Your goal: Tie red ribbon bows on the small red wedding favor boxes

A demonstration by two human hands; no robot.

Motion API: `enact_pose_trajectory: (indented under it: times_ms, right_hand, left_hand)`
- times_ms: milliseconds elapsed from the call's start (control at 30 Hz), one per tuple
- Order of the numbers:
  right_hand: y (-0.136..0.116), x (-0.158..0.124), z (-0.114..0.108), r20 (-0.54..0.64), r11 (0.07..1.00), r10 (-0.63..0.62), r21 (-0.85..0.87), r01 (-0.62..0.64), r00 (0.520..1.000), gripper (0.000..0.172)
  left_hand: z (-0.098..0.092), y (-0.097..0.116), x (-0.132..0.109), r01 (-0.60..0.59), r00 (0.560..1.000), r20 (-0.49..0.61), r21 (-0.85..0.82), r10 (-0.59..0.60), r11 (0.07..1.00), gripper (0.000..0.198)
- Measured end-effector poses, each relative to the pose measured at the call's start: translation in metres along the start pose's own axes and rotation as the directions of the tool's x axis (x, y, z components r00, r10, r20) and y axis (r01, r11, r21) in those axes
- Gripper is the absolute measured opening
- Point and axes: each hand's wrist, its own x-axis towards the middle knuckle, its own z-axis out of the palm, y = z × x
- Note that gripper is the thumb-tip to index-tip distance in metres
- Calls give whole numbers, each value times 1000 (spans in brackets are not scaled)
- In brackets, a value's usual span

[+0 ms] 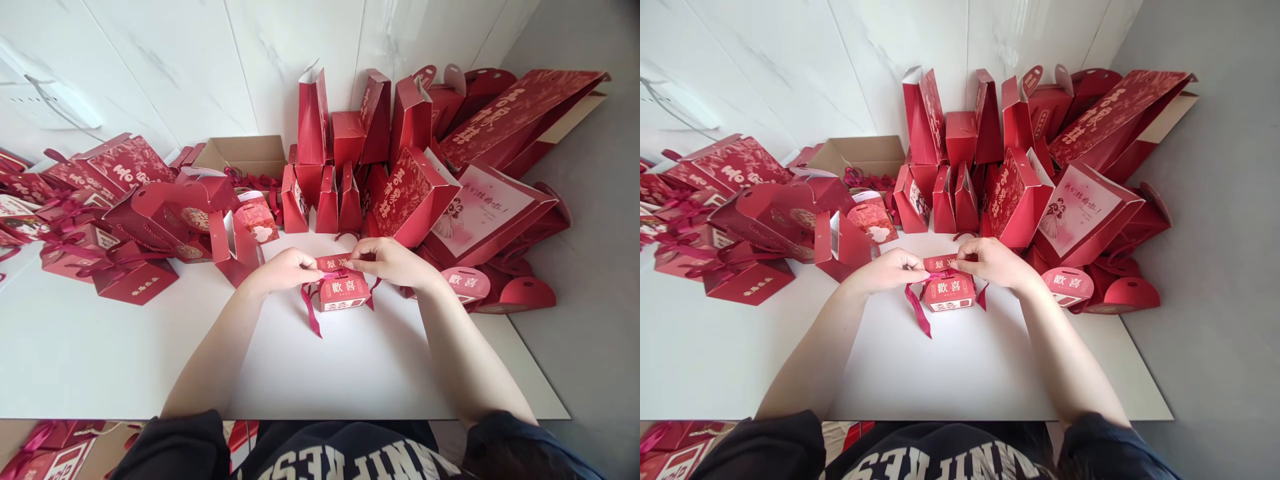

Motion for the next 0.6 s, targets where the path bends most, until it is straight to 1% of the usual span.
enact_pose_trajectory:
  times_ms: [67, 100, 167, 233, 267, 333, 433, 500, 600]
  right_hand:
    - [3, 0, 1, -45, 997, -67, -41, 65, 997, 21]
    - [4, 1, 1, -45, 996, -81, -48, 78, 996, 17]
    - [6, 1, 2, -3, 996, -77, -36, 77, 997, 15]
    - [5, 0, 3, 46, 998, -56, -14, 57, 997, 17]
    - [5, 0, 3, 62, 999, -46, -6, 47, 997, 19]
    - [3, 0, 3, 78, 999, -43, 0, 43, 996, 21]
    - [3, 1, 4, 92, 998, -67, 9, 66, 994, 19]
    - [4, 2, 4, 102, 997, -74, 17, 73, 992, 18]
    - [5, 3, 5, 111, 998, -69, 13, 68, 991, 17]
  left_hand:
    - [-1, 2, -3, -6, 1000, -21, -14, 6, 1000, 35]
    - [-1, 3, -4, -13, 1000, -22, -36, 13, 999, 31]
    - [2, 6, -6, -22, 1000, -10, -84, 21, 996, 23]
    - [7, 9, -6, -19, 1000, -11, -97, 18, 995, 23]
    - [11, 10, -5, -18, 999, -30, -86, 15, 996, 25]
    - [18, 11, -4, -37, 995, -95, -51, 32, 998, 27]
    - [26, 12, -2, -102, 977, -186, 29, 106, 994, 21]
    - [28, 12, -2, -145, 967, -195, 105, 164, 984, 16]
    - [28, 14, -3, -186, 959, -172, 213, 224, 959, 12]
